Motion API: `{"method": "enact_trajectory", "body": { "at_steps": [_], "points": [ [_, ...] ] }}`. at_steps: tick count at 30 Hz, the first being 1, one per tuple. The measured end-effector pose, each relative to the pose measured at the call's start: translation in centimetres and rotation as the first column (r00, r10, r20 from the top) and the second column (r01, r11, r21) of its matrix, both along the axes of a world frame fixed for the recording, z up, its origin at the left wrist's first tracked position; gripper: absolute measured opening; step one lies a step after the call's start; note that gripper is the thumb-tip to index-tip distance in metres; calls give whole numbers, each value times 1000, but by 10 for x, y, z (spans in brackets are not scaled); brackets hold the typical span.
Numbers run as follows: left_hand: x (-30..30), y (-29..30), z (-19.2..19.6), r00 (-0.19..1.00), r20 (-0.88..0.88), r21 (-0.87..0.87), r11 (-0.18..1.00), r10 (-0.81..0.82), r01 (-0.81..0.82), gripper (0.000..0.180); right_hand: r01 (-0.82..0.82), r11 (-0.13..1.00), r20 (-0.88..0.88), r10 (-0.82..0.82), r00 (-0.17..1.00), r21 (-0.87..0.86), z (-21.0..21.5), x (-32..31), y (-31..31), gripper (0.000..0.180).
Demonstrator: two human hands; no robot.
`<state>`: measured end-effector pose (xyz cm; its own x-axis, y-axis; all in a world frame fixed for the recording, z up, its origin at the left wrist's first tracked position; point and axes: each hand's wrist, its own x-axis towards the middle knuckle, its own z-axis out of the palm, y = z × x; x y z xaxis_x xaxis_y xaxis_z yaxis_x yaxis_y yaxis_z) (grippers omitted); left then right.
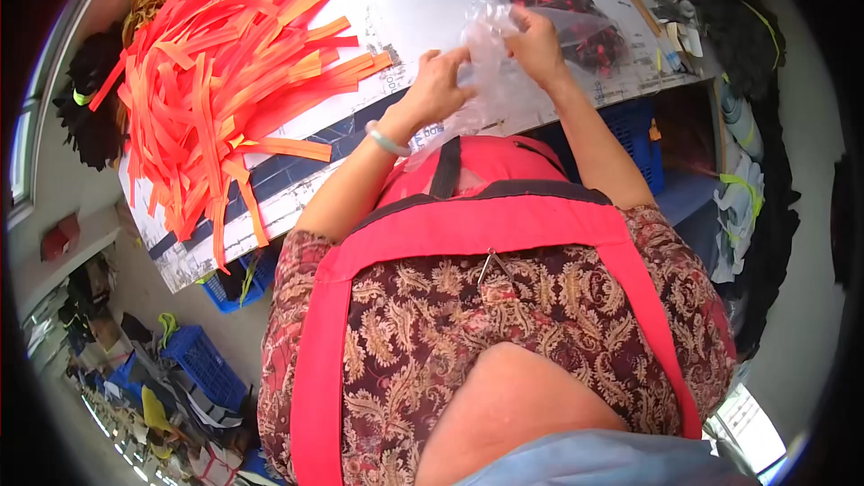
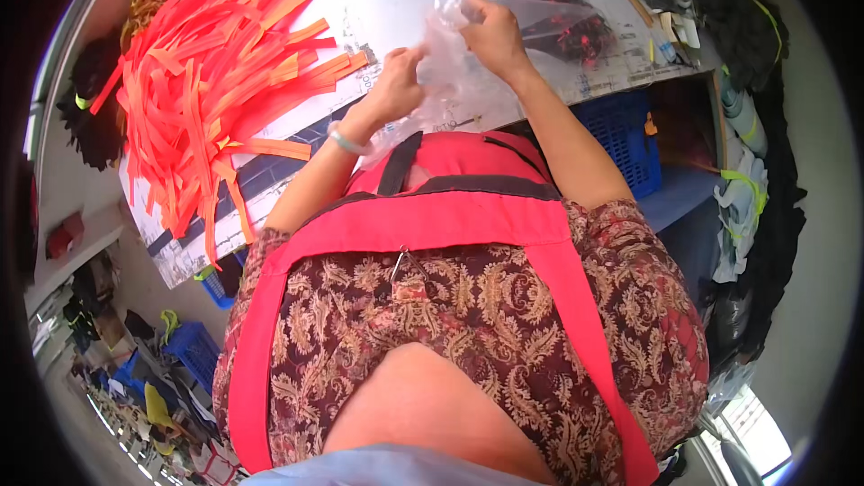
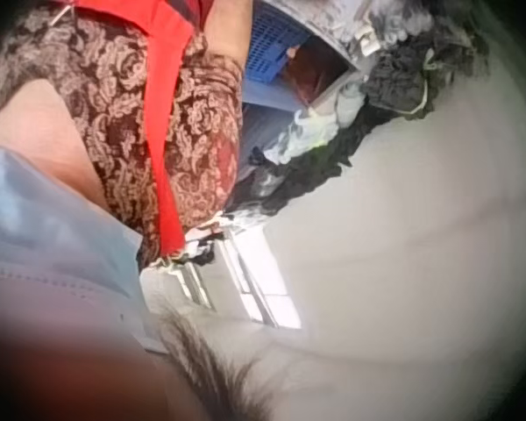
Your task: Organizes small red and black fabric bows from a plastic bag onto a table.
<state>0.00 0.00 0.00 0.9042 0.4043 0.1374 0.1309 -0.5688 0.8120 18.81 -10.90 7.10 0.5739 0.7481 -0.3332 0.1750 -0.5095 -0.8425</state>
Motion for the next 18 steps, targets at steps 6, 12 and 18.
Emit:
{"method": "enact_trajectory", "body": {
  "at_steps": [6, 12, 18],
  "points": [
    [19, 50, -18, 992, -29, -870, 485, 122, -85, 20, -164, 834, 814, -438, 382, 526, 42, 13, -5, 34],
    [47, 45, 56, 979, 100, -900, 435, 180, 12, 18, -406, 910, 657, 257, 709, 82, -20, -60, -17, 23],
    [55, 81, 45, 994, -80, -856, 505, 77, -108, 18, 38, 890, 108, 13, 994, -454, -177, 79, -147, 43]
  ]
}}
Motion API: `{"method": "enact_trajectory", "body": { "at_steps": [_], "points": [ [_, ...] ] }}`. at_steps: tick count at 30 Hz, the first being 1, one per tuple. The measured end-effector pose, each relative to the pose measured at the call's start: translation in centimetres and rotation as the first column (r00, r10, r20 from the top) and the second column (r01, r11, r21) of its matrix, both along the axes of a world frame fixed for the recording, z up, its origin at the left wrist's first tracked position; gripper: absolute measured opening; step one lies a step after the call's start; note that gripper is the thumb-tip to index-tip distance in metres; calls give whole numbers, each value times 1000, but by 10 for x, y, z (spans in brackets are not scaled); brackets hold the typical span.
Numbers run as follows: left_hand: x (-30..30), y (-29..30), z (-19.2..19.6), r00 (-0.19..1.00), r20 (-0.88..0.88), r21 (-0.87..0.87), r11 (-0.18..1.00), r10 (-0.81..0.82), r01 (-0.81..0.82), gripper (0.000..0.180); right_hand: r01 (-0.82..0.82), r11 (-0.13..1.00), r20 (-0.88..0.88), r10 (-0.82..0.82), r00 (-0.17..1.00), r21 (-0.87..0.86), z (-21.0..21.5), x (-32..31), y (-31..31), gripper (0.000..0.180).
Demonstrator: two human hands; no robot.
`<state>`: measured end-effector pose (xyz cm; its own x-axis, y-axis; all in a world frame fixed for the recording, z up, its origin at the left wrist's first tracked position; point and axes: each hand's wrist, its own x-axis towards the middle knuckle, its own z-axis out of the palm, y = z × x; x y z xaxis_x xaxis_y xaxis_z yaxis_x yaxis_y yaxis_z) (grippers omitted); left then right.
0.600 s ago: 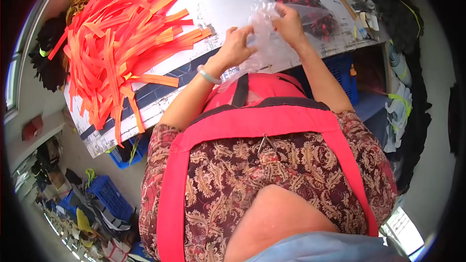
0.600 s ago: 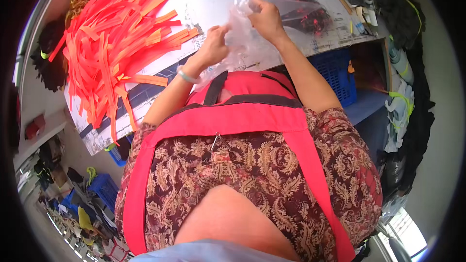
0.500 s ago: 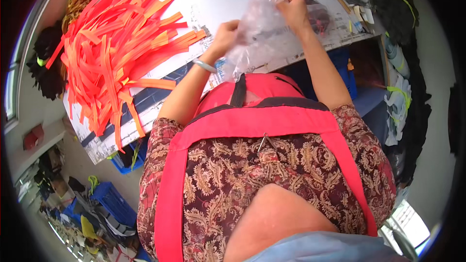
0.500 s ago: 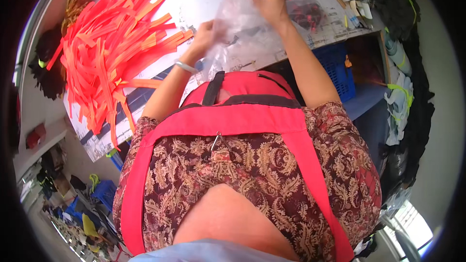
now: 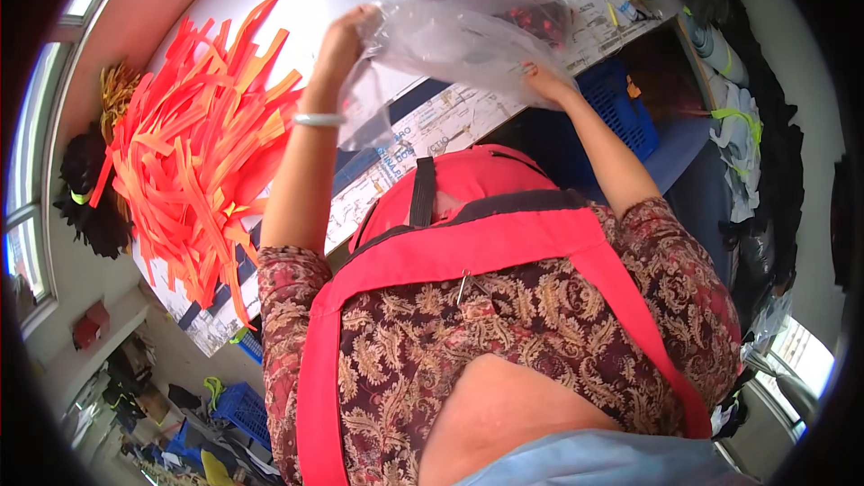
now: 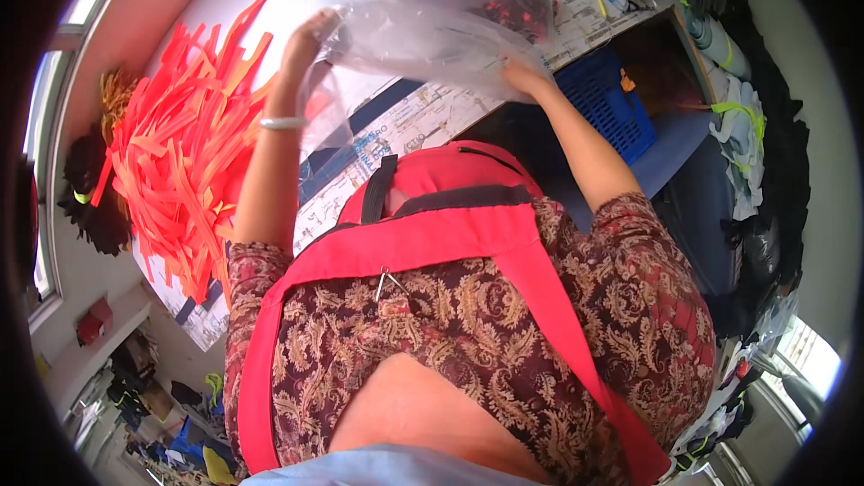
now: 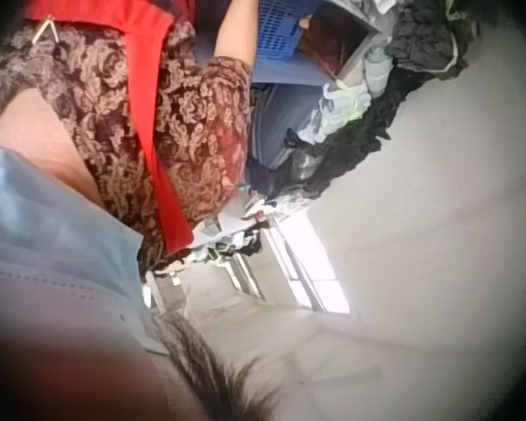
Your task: Organizes small red and black fabric bows from a plastic bag onto a table.
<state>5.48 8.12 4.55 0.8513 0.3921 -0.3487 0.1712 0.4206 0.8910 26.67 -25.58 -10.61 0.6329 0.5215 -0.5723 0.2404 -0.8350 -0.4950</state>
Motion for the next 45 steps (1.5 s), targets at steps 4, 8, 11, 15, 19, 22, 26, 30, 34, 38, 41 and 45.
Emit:
{"method": "enact_trajectory", "body": {
  "at_steps": [4, 8, 11, 15, 19, 22, 26, 30, 34, 38, 41, 45],
  "points": [
    [6, -77, 34, 992, -28, -289, 949, 121, -124, 18, -192, 960, 250, 140, 958, 202, 27, 3, -13, 50],
    [21, -94, 21, 991, -3, -321, 939, -136, 128, 20, -129, 878, 246, 13, 969, 461, 12, 14, 27, 64],
    [11, -94, 40, 994, -108, -310, 950, -9, -25, 16, -149, 983, 490, 78, 868, 108, 65, 32, 74, 75],
    [17, -100, 30, 982, 46, -199, 962, -181, 187, 12, -176, 984, 526, 149, 837, 0, 51, 85, 63, 92],
    [-3, -96, 2, 978, -99, -2, 983, -182, 182, 18, -402, 890, 466, 455, 759, -214, 69, 77, 80, 109],
    [-16, -83, -21, 983, -184, 267, 963, 27, 23, 20, -375, 911, 488, 410, 771, -173, 61, 76, 83, 108],
    [-9, -68, -29, 968, -247, 274, 961, 34, 36, 22, -362, 931, 672, 304, 675, -57, 26, 104, 98, 97],
    [31, -61, -27, 983, -152, 409, 912, 106, -35, 24, -443, 894, 726, 352, 591, -73, 2, 170, 134, 81],
    [60, -61, -17, 960, -35, 785, 602, 279, -147, 44, -412, 910, 837, 192, 512, 43, -14, 199, 156, 69],
    [77, -86, 21, 962, 215, 937, 244, 167, -252, 48, -510, 856, 728, 402, 556, -83, 13, 231, 183, 69],
    [96, -116, 25, 982, 151, 940, 324, -114, -107, 46, -527, 850, 701, 383, 601, -12, 18, 251, 202, 63],
    [125, -119, -7, 967, 25, 957, 285, -253, 50, 43, -530, 848, 710, 371, 599, 4, 13, 278, 228, 63]
  ]
}}
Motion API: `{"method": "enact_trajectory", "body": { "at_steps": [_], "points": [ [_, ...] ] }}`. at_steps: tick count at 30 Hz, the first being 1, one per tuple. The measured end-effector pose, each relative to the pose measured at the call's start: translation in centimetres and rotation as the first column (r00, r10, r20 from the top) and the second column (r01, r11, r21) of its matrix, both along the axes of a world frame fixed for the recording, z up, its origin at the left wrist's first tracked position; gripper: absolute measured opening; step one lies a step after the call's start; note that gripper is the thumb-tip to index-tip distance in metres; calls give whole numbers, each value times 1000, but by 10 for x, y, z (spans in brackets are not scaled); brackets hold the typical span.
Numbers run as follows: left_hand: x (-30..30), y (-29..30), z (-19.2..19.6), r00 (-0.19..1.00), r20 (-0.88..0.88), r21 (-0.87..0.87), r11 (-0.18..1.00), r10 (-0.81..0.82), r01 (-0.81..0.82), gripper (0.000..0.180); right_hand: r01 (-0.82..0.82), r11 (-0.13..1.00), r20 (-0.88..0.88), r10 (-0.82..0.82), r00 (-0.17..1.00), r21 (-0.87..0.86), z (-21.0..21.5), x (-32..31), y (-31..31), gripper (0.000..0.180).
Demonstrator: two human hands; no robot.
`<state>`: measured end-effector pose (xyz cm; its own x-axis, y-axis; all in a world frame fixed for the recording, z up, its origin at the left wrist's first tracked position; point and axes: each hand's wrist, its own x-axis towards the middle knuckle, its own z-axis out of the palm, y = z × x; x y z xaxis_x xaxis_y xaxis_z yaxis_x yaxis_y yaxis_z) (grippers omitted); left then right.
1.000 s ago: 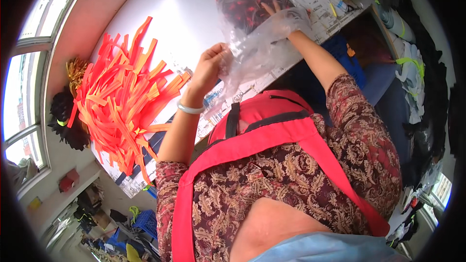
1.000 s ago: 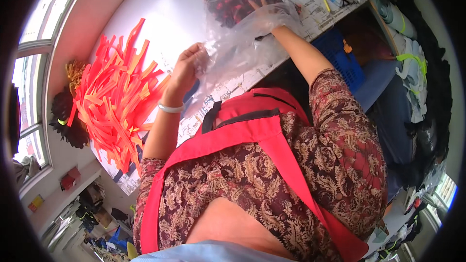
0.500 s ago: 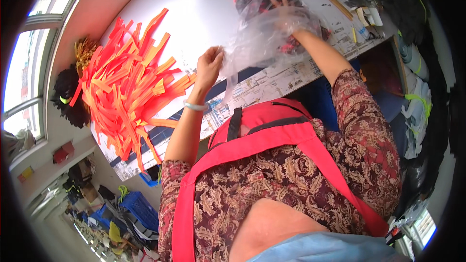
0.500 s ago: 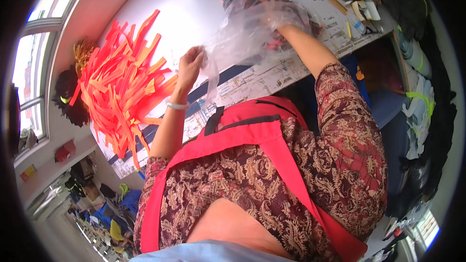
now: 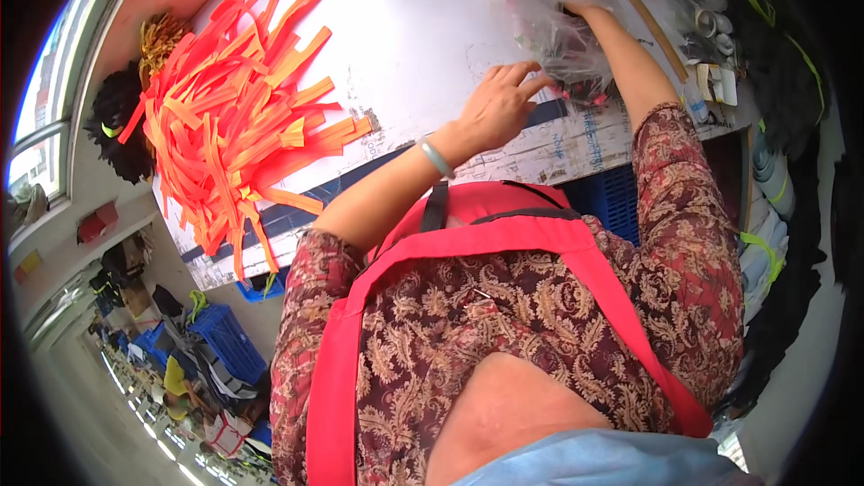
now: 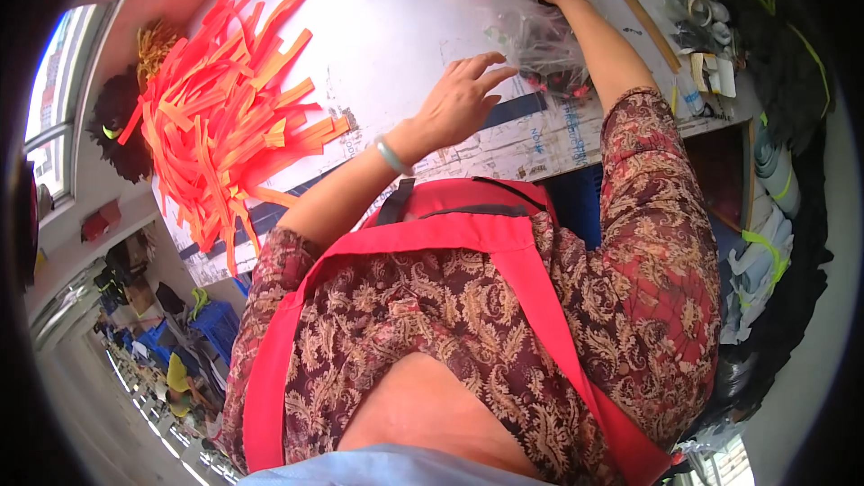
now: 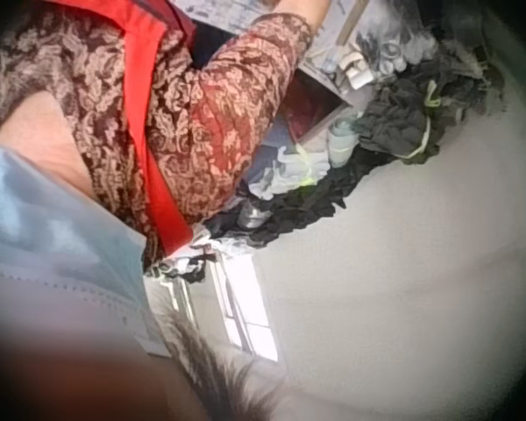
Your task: Organizes small red and black fabric bows from a plastic bag onto a table.
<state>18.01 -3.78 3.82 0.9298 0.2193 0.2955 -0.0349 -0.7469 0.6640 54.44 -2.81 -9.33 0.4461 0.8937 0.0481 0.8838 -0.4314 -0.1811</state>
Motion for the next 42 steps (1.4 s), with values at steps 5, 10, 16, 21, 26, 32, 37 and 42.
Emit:
{"method": "enact_trajectory", "body": {
  "at_steps": [5, 10, 16, 21, 26, 32, 37, 42],
  "points": [
    [-3, 15, -38, 962, -272, -144, 989, -14, -26, 41, 100, 992, -63, -104, 993, -74, -22, 45, 7, 63],
    [-48, 32, -79, 898, -438, -231, 962, 30, -145, 43, 122, 992, -216, -128, 968, -40, -48, 90, 0, 62],
    [-142, 54, -113, 781, -321, 31, 830, 536, -556, 46, 170, 984, -373, -179, 911, -57, -77, 115, 24, 61],
    [-151, 59, -119, 781, -308, -7, 819, 544, -574, 42, 284, 950, -439, -312, 842, -130, -96, 122, 7, 60],
    [-142, 62, -122, 776, -279, -3, 808, 565, -589, 37, 372, 913, -516, -402, 756, -166, -98, 116, 39, 59],
    [-142, 57, -128, 803, -190, -19, 815, 565, -579, 36, 310, 901, -874, -392, 288, -303, -59, 122, 18, 48],
    [-149, 55, -133, 786, -191, 11, 802, 588, -598, 35, 485, 827, -958, -223, -178, -283, -8, 52, 7, 26],
    [-160, 57, -137, 814, -177, -34, 823, 553, -566, 31, 562, 813, -987, -93, -130, -150, 94, -8, -25, 23]
  ]
}}
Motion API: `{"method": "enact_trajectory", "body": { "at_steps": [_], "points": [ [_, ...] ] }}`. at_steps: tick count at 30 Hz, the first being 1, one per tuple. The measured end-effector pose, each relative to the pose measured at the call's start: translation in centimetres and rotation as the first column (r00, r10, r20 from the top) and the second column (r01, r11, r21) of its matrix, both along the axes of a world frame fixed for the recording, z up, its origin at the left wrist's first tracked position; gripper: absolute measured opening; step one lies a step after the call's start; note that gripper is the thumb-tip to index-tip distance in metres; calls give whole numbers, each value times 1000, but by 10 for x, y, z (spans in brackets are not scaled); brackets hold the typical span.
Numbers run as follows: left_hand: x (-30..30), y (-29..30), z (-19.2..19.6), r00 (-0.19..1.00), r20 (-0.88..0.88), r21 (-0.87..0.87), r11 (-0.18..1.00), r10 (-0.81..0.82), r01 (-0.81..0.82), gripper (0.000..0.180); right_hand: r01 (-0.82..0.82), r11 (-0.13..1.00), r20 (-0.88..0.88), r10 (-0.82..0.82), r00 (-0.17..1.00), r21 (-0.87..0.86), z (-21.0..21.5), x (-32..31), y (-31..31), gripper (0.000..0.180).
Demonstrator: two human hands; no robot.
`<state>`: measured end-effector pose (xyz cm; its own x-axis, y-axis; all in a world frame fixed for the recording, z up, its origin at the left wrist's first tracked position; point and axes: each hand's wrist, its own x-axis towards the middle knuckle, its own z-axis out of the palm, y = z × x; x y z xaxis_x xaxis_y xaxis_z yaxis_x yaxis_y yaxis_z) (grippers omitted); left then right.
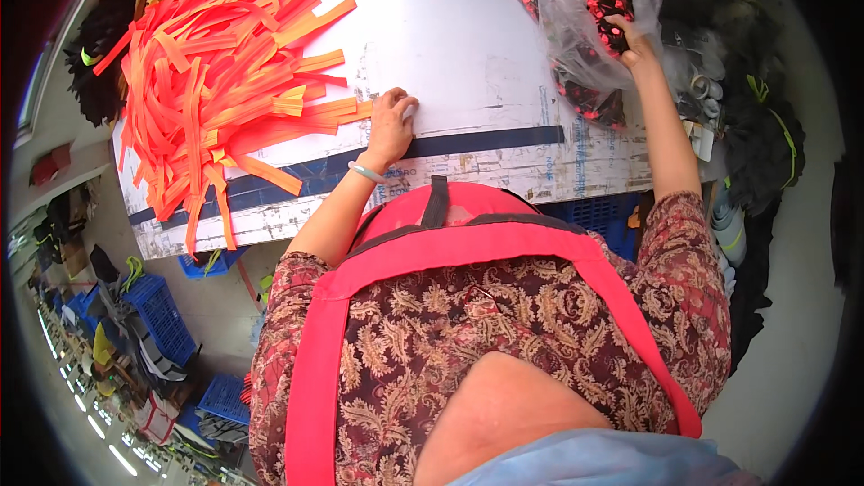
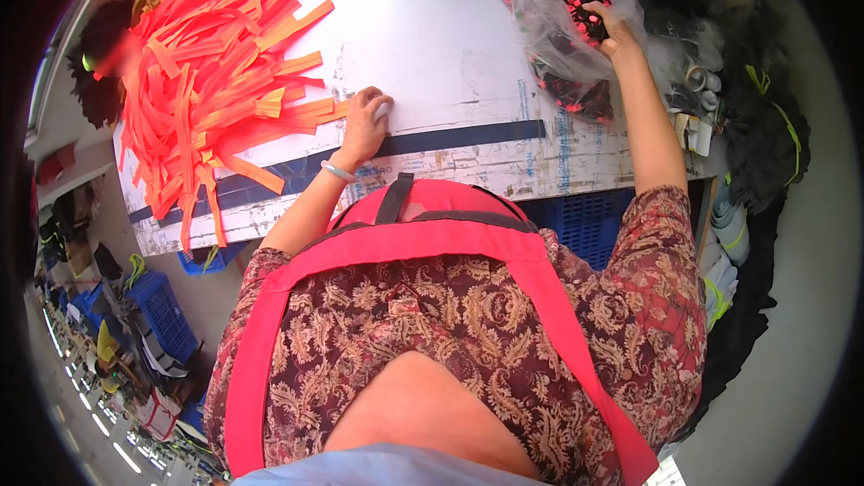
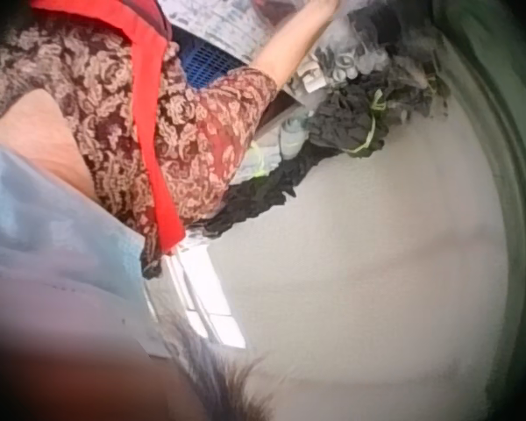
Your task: Organizes small red and black fabric bows from a plastic bag onto a table.
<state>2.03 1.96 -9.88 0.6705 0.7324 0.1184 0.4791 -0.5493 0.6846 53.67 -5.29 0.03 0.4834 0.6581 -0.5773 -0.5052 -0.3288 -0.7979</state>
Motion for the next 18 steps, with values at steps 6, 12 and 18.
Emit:
{"method": "enact_trajectory", "body": {
  "at_steps": [6, 12, 18],
  "points": [
    [-7, -15, -4, 999, 25, -21, 999, 35, -35, 32, -47, 983, -176, 79, 981, 175, 73, -50, -25, 22],
    [-15, -28, -4, 1000, 14, -38, 999, 15, -14, 31, -199, 944, -224, 260, 939, 263, 85, -184, 21, 24],
    [-26, -38, -3, 998, 70, -52, 999, 3, 1, 27, -400, 891, -109, 429, 897, 213, -31, -281, 95, 33]
  ]
}}
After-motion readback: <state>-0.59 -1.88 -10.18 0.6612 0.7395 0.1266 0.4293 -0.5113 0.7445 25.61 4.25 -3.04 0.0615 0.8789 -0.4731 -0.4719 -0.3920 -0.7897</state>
